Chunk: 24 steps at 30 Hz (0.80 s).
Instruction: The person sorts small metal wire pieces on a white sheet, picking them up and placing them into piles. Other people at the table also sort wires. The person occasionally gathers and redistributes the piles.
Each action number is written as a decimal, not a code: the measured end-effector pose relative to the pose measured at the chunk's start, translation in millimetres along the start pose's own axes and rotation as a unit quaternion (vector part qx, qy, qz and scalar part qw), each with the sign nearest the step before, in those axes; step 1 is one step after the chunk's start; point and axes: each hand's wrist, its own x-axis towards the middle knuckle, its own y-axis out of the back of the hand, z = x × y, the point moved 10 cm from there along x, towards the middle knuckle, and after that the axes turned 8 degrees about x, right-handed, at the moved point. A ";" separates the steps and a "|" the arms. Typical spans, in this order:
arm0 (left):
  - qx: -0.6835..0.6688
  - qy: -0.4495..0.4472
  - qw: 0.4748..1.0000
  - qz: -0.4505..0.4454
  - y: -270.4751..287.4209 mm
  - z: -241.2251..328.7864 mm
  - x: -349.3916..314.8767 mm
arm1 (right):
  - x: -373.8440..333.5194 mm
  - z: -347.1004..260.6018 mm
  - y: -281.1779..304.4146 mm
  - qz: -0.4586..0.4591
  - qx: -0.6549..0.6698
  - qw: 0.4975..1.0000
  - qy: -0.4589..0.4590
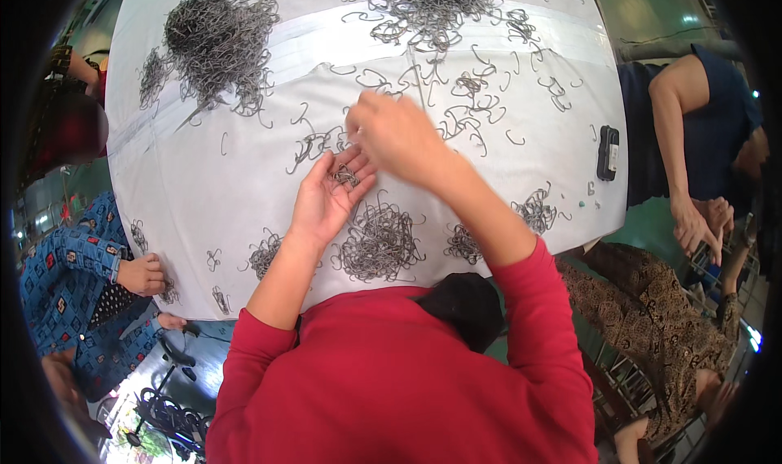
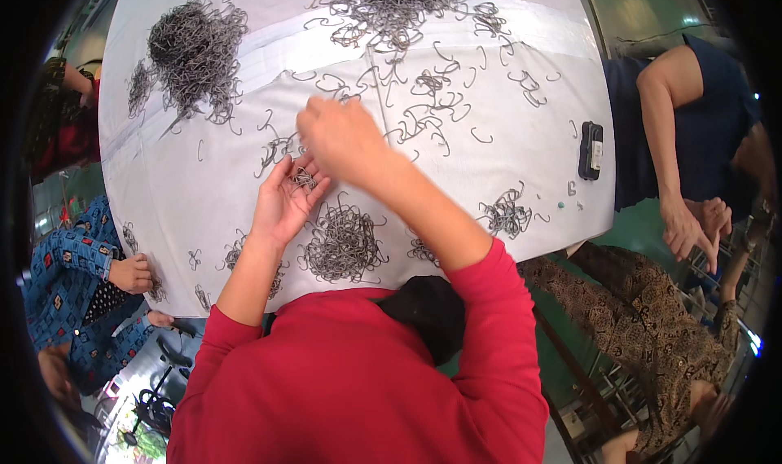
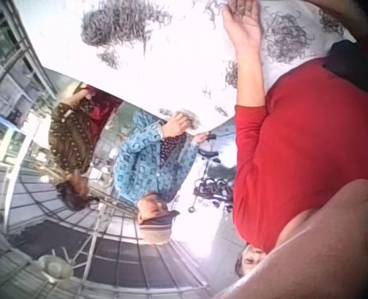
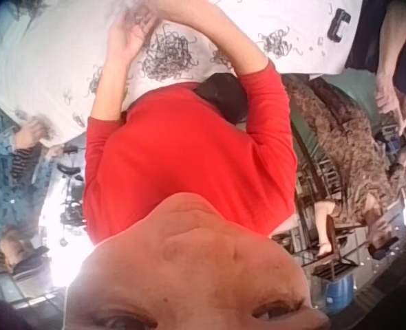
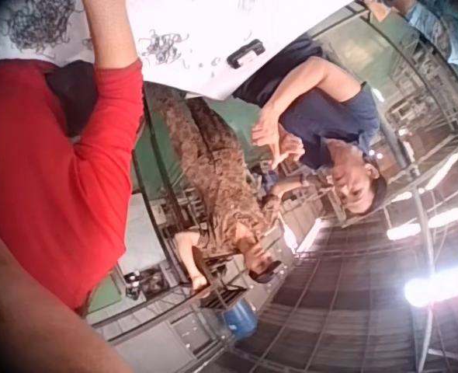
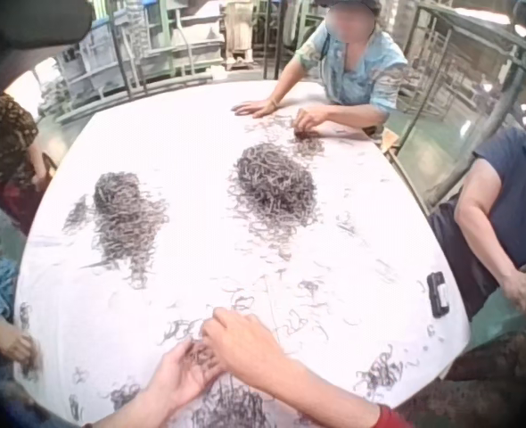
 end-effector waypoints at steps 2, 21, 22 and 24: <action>-0.039 0.000 0.999 -0.009 2.1 -1.7 4.6 | -22.5 2.0 11.2 0.058 0.057 0.996 -0.040; 0.000 -0.044 0.996 0.079 63.2 11.3 -28.0 | -99.9 145.6 89.0 0.153 0.007 0.942 -0.299; -0.001 -0.044 0.996 0.081 64.5 11.3 -28.6 | -102.8 143.0 84.1 0.135 0.003 0.947 -0.292; -0.001 -0.041 0.996 0.079 66.1 11.3 -27.9 | -108.0 139.8 74.6 0.099 -0.004 0.956 -0.277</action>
